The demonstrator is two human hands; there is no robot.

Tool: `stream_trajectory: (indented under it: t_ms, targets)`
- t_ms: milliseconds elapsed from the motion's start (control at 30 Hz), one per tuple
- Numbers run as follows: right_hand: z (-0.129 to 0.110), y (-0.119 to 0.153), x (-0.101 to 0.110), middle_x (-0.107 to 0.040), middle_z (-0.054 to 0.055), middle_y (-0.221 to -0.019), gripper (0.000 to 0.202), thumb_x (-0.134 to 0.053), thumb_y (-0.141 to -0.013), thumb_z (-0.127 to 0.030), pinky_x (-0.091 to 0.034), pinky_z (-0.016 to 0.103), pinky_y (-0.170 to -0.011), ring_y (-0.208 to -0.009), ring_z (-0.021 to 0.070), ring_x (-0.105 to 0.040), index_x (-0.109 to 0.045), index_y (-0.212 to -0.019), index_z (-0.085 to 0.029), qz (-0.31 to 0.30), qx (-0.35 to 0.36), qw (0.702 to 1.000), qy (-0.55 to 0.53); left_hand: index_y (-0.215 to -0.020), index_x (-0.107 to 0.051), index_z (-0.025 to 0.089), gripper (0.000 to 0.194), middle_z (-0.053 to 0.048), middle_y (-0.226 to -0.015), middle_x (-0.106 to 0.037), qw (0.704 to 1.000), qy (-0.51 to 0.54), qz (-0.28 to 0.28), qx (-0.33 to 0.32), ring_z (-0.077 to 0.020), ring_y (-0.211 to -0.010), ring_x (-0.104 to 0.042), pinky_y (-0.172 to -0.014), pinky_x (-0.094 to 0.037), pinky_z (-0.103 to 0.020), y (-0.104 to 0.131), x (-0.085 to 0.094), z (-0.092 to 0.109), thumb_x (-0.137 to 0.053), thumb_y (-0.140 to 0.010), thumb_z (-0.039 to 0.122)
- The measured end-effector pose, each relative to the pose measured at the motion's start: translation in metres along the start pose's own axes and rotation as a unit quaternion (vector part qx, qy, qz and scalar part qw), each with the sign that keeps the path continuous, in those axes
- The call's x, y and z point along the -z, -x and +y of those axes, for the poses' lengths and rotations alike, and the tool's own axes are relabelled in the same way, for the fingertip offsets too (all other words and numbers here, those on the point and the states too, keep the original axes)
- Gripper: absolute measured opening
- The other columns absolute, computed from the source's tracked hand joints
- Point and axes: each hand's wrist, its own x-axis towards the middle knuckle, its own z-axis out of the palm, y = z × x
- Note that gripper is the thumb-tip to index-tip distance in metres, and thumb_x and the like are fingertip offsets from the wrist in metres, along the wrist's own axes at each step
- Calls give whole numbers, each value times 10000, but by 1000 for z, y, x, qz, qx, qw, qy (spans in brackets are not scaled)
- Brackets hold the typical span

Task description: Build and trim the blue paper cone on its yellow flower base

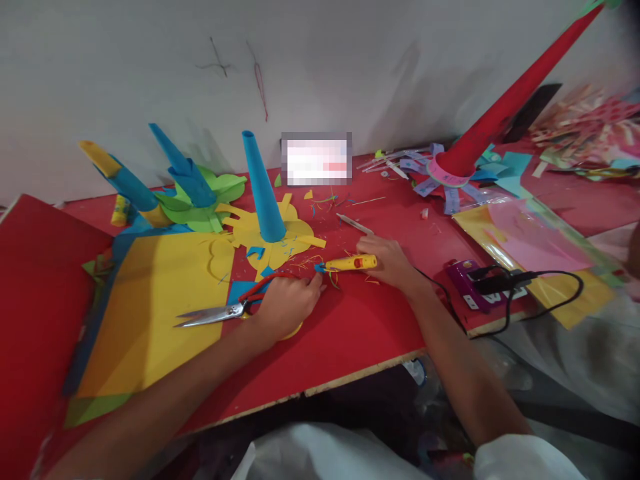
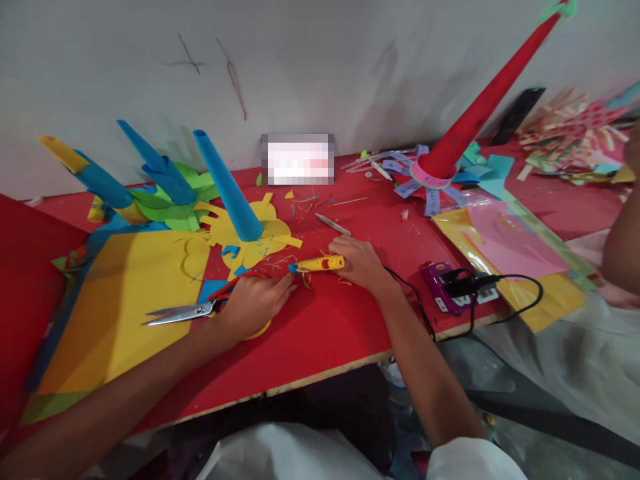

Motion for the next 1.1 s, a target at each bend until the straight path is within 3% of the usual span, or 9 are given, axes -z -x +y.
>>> stream_trajectory:
  t_ms: [333, 467, 567, 900, 1100]
  targets:
    - [2, 1, 1, -672, 33, -825, 74, -644, -858, -217, -355, 297, -691, -773, 194, -588, -588, -811, -234, 0, -5, 1000, -3, -1148, -705, 133, 387, -109, -726, -742, 1000, -7, 30, -4, -280, -660, -745, -508, -371, -339, -2, 2, -2, -362, -1114, 309]
    - [-1, 0, 1, -671, 37, -821, 87, -649, -859, -249, -341, 302, -678, -773, 203, -587, -577, -811, -233, -9, 1, 1000, 4, -1348, -629, 128, 347, -70, -750, -732, 992, -21, 111, -50, -238, -639, -718, -495, -382, -336, 0, 0, -2, -428, -1080, 218]
    - [-2, 0, 1, -664, 37, -811, 100, -643, -872, -252, -331, 308, -682, -786, 208, -582, -567, -809, -234, -10, 5, 1000, 15, -1477, -537, 138, 478, -40, -747, -708, 983, -32, 146, -104, -207, -636, -695, -514, -417, -321, 1, 3, 3, -428, -1014, 84]
    - [-3, 3, 4, -652, 35, -765, 189, -644, -923, -348, -297, 313, -637, -741, 203, -563, -579, -785, -237, 7, 9, 1000, 15, -1615, -373, 167, 641, -57, -826, -692, 986, -20, 117, -117, -219, -725, -699, -597, -525, -322, -3, 15, 22, -404, -983, 70]
    - [-6, 4, 5, -650, 36, -770, 225, -651, -923, -385, -301, 312, -630, -745, 204, -561, -557, -781, -239, 4, 10, 1000, 20, -1607, -373, 171, 621, -48, -832, -692, 988, -55, 102, -104, -220, -701, -701, -592, -529, -327, -4, 17, 26, -419, -994, 82]
